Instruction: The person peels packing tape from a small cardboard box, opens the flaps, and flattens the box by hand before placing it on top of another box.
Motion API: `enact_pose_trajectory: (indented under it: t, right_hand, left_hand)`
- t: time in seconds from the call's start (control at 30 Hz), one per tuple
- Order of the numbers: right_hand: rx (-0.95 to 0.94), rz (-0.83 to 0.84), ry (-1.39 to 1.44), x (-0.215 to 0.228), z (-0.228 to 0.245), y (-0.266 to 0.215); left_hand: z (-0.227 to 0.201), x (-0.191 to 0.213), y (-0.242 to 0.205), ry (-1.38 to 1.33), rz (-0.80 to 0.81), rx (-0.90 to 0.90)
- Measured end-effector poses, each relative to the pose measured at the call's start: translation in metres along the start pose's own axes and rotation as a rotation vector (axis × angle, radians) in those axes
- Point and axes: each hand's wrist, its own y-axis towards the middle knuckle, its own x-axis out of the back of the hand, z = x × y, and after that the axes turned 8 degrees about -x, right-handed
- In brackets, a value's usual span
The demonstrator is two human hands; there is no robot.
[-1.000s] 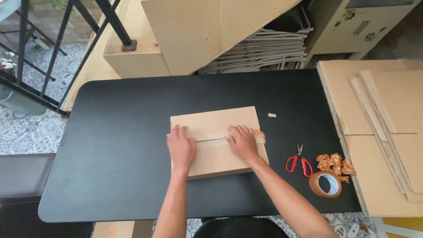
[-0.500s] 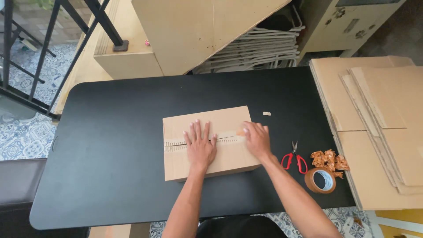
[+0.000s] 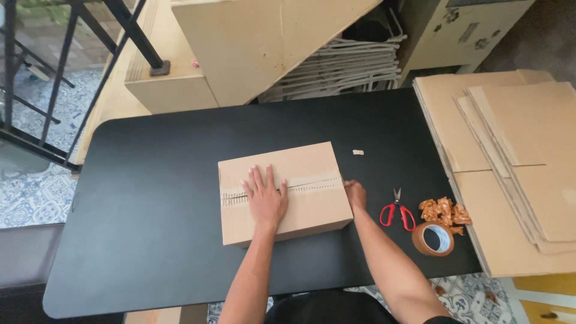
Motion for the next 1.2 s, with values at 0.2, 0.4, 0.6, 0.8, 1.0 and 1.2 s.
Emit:
enact_pose_trajectory:
  t: [0.2,0.4,0.6,0.8,1.0,1.2]
  right_hand:
    - [-0.030,0.065,0.189,-0.019,-0.009,0.010]
    - [-0.155,0.077,0.257,0.023,0.030,-0.084]
    - [-0.044,0.055,0.936,0.023,0.057,-0.038]
    - [0.085,0.342,1.301,0.115,0.164,-0.163]
    - [0.103,0.532,1.299,0.114,0.187,-0.235]
    - [0.160,0.660,1.310,0.113,0.208,-0.298]
  left_hand:
    - [0.062,-0.015,0.004,0.044,-0.239,0.290]
    - [0.093,0.011,0.007,-0.152,-0.054,0.425]
    - [0.140,-0.004,0.018,-0.303,0.047,0.509]
    - [0.141,-0.007,-0.008,-0.699,0.040,0.548]
    - [0.158,-0.047,-0.016,-0.971,0.078,0.509]
    - [0.086,0.062,-0.041,-1.158,0.145,0.365]
